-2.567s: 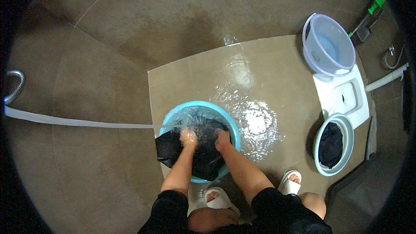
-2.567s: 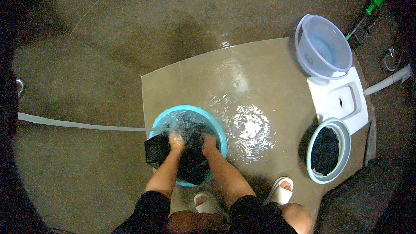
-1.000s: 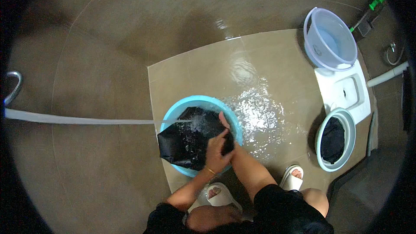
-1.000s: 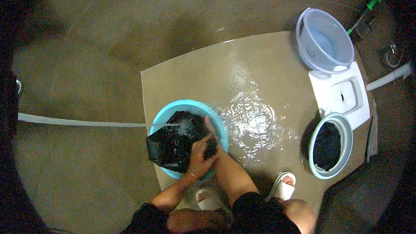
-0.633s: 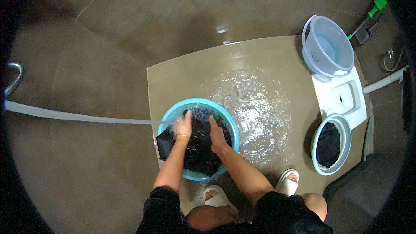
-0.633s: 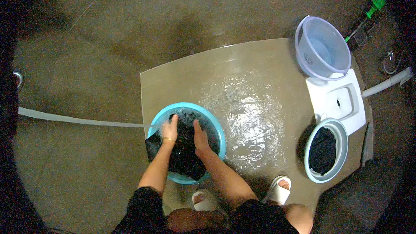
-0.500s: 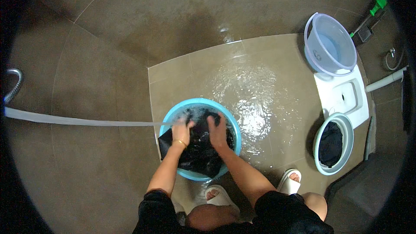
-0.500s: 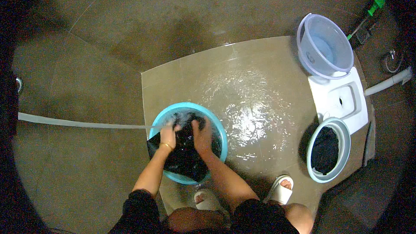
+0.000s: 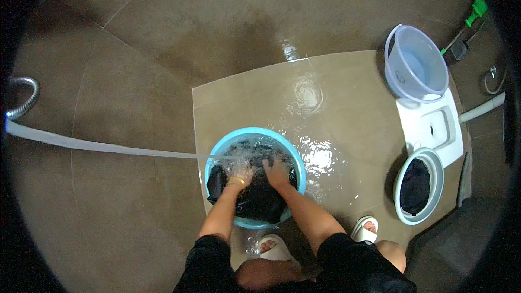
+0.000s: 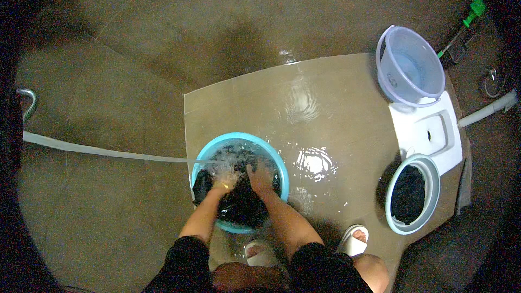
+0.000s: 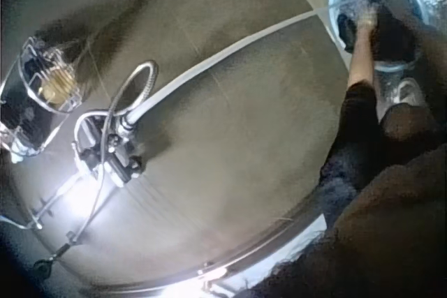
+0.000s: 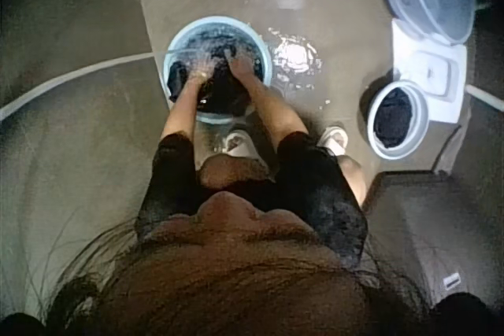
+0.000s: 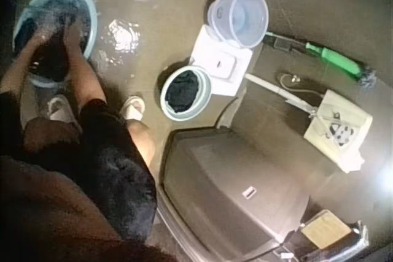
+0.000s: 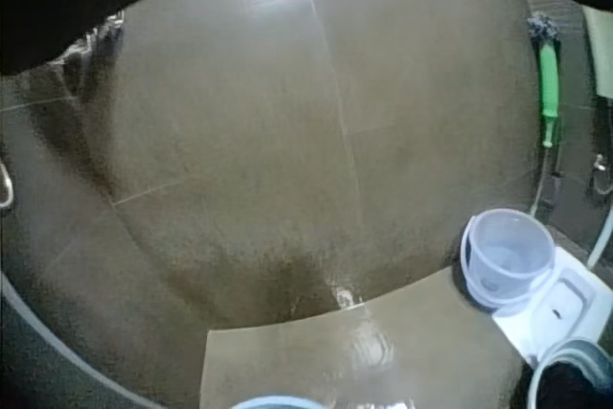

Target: The person washes a black cloth by hand in a blue basin filled with water. They repeatedly submerge, scrub, and wring the cloth, then rinse it under running water from a shower head before placing it into a white bucket.

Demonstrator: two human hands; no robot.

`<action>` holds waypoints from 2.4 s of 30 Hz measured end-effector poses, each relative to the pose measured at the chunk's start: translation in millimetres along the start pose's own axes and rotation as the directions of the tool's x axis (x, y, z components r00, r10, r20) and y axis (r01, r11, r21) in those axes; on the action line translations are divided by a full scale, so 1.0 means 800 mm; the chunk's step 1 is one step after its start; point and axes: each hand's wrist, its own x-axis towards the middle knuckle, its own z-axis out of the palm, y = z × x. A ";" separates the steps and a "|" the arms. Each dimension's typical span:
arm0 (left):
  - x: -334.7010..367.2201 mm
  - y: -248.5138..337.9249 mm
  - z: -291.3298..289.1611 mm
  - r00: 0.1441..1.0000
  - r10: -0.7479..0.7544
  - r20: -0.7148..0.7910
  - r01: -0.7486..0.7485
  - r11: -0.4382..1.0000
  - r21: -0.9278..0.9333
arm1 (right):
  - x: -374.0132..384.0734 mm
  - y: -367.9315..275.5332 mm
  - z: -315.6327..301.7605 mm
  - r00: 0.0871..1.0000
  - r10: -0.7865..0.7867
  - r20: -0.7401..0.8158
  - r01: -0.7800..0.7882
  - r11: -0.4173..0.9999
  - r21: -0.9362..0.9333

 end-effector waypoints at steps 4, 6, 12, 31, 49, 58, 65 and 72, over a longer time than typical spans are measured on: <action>-0.002 -0.095 0.017 0.936 -0.256 -0.241 -0.102 0.458 -0.883 | -0.007 -0.041 -0.091 0.946 0.279 0.168 -0.325 0.813 0.483; -0.016 -0.118 0.008 0.908 -0.332 -0.256 -0.288 -0.048 -0.956 | -0.010 -0.049 -0.126 0.964 0.259 0.068 -0.225 0.649 0.727; -0.049 -0.141 -0.037 0.898 -0.350 -0.267 -0.383 -0.320 -0.867 | 0.006 -0.073 -0.163 0.993 0.007 -0.120 0.096 0.553 0.828; -0.068 -0.139 -0.023 0.974 -0.072 -0.214 -0.218 -0.554 -0.803 | 0.034 -0.028 -0.155 0.759 -0.032 0.650 -0.611 -0.379 0.695; 0.071 -0.017 0.062 0.934 0.035 -0.355 0.008 0.993 0.119 | 0.029 -0.029 -0.016 0.761 0.178 0.624 -0.261 0.964 0.043; 0.057 -0.069 0.096 0.844 -0.446 -0.298 -0.293 0.082 -0.953 | 0.008 -0.038 -0.074 0.978 0.209 0.008 -0.176 0.803 0.569; 0.035 -0.020 0.065 0.958 0.012 -0.285 0.000 0.999 0.042 | -0.012 0.003 0.056 0.968 -0.218 0.126 0.216 0.976 0.029; -0.002 -0.061 0.020 0.957 -0.076 -0.280 -0.187 0.577 -0.795 | 0.025 -0.011 -0.059 0.723 -0.017 0.690 -0.685 0.104 0.721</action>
